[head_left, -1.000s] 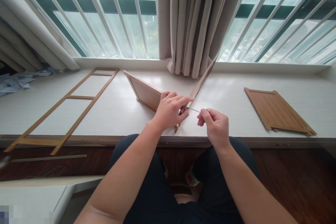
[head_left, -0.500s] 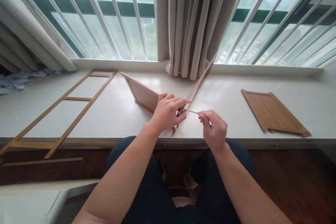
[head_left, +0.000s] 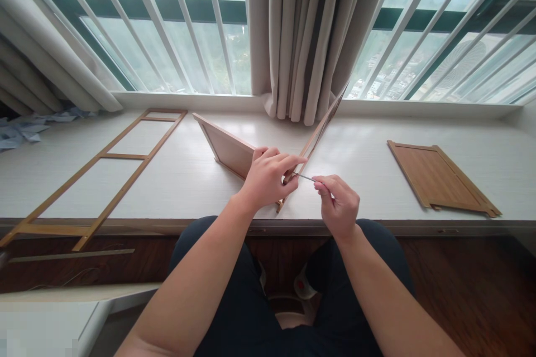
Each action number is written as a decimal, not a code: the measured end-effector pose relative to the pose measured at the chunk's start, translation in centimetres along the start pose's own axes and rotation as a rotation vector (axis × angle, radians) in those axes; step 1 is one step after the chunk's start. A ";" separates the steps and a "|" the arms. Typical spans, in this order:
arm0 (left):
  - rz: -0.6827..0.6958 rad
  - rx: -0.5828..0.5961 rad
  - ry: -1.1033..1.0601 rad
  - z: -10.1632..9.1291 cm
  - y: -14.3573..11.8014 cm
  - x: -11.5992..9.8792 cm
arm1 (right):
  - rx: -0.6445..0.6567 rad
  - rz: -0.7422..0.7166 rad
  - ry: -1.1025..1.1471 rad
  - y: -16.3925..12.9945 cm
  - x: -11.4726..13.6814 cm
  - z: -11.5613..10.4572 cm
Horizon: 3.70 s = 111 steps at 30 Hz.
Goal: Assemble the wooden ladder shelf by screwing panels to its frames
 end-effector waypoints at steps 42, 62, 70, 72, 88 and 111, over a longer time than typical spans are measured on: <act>0.000 0.001 0.012 0.0 0.0 -0.1 | -0.209 0.619 0.430 -0.7 -1.0 2.2; 0.013 -0.015 0.021 -0.1 0.0 -0.2 | -0.054 0.356 0.191 -1.3 -0.5 0.6; 0.006 -0.012 0.019 -0.2 0.1 -0.2 | 0.020 0.121 0.051 -0.6 -0.7 0.6; 0.007 -0.013 0.019 -0.2 0.0 -0.2 | 0.023 0.104 0.047 -0.4 -0.7 0.6; 0.005 -0.015 0.016 -0.1 0.0 -0.2 | 0.093 -0.084 -0.048 0.0 -0.6 0.5; 0.010 -0.015 0.020 0.0 0.0 -0.1 | -0.202 0.818 0.715 -0.9 -1.9 2.8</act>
Point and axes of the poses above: each hand's wrist, its own y-axis towards the middle knuckle, its own z-axis out of the palm, x = y × z, the point moved 6 cm from there along y, towards the middle knuckle, and after that the axes turned 13 degrees about y, right-handed, at the moved point
